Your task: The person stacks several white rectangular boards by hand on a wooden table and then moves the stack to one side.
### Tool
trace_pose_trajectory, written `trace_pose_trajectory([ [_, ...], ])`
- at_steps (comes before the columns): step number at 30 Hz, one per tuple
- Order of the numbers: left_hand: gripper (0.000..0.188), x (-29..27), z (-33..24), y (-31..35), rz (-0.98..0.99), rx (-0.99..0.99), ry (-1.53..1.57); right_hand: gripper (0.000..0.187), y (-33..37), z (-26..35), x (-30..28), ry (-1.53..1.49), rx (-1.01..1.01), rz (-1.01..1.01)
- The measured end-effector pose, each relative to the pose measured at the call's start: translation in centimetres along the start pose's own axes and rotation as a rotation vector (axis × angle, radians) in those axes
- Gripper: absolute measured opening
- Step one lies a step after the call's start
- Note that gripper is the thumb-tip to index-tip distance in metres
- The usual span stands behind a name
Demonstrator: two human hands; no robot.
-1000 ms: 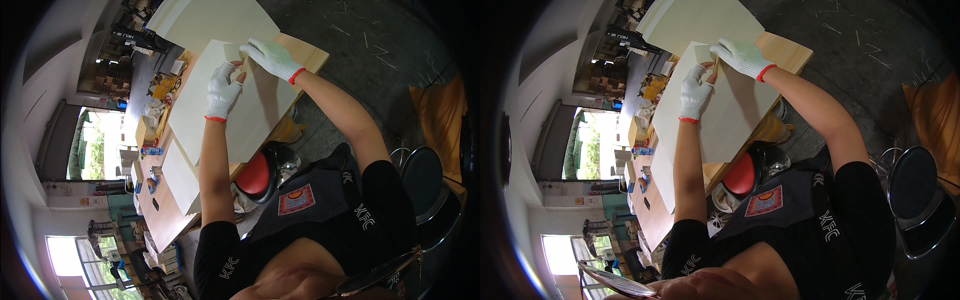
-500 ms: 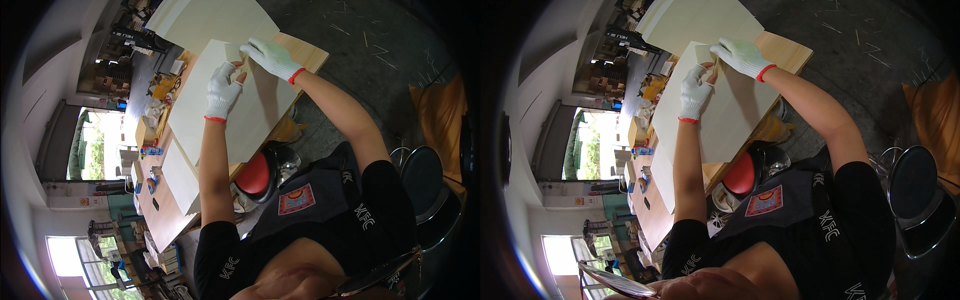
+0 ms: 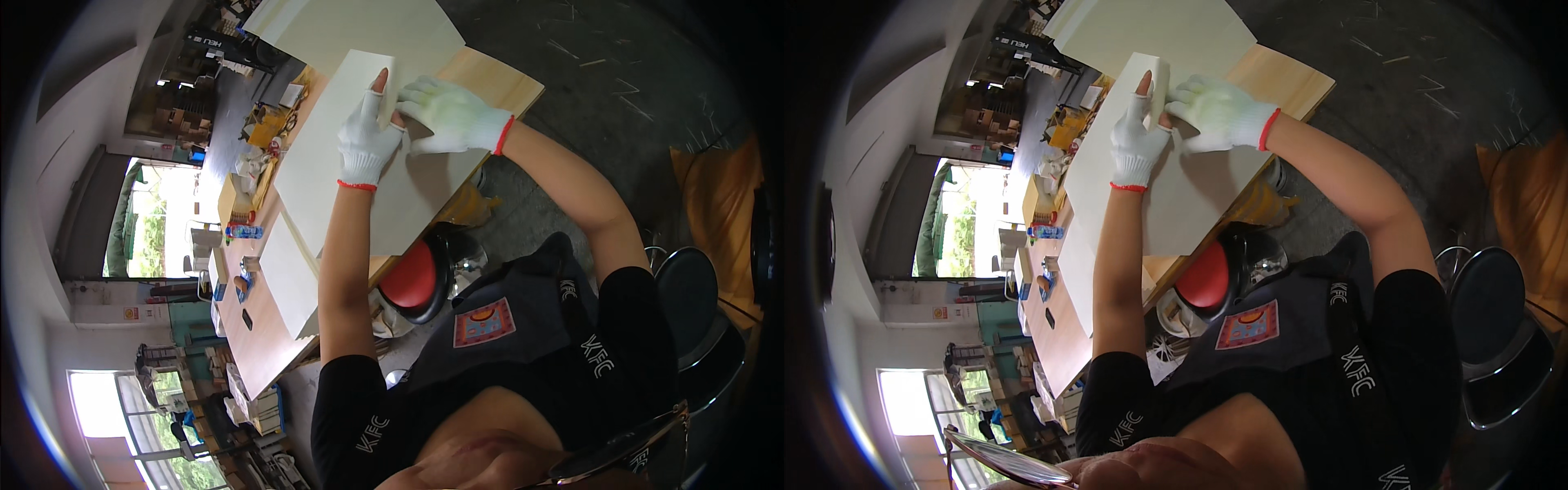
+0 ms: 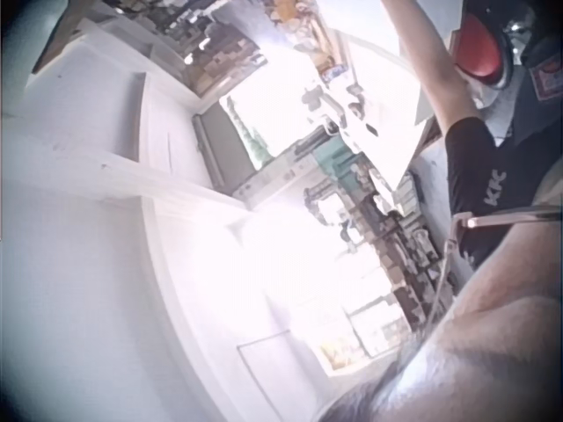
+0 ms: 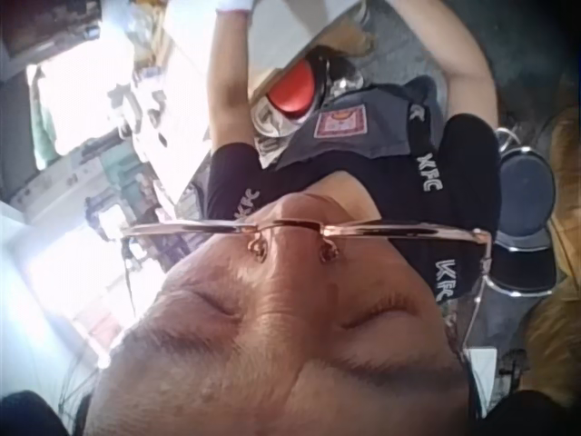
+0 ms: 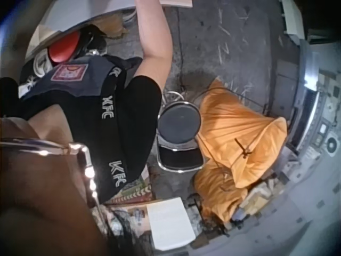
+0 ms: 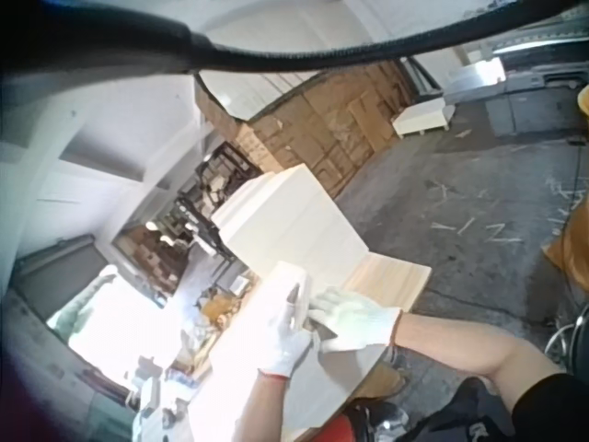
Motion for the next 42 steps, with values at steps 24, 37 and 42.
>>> trace_pose_trajectory([
  [24, 0.044, -27.8, 8.6, 17.3, -1.072, -0.28, 0.834, 0.085, -3.9, 11.7, 1.5, 0.209, -0.038, 0.207],
  [37, 0.046, -26.0, 15.0, 26.6, -1.21, -0.106, 1.055, 0.092, -5.1, 26.8, 10.7, 0.238, -0.256, 0.113],
  [42, 0.049, -27.7, 17.9, 28.1, -1.312, 0.036, 1.219, 0.09, -5.6, 26.9, 10.2, 0.184, -0.293, 0.178],
])
Point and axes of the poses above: each hand's wrist, its own y-axis away from the middle knuckle, its own x-axis out of the palm, z = x × y, the point moved 4 cm from there along -y, towards the middle knuckle, and after that the axes turned 10 degrees about y, right-handed, at the moved point
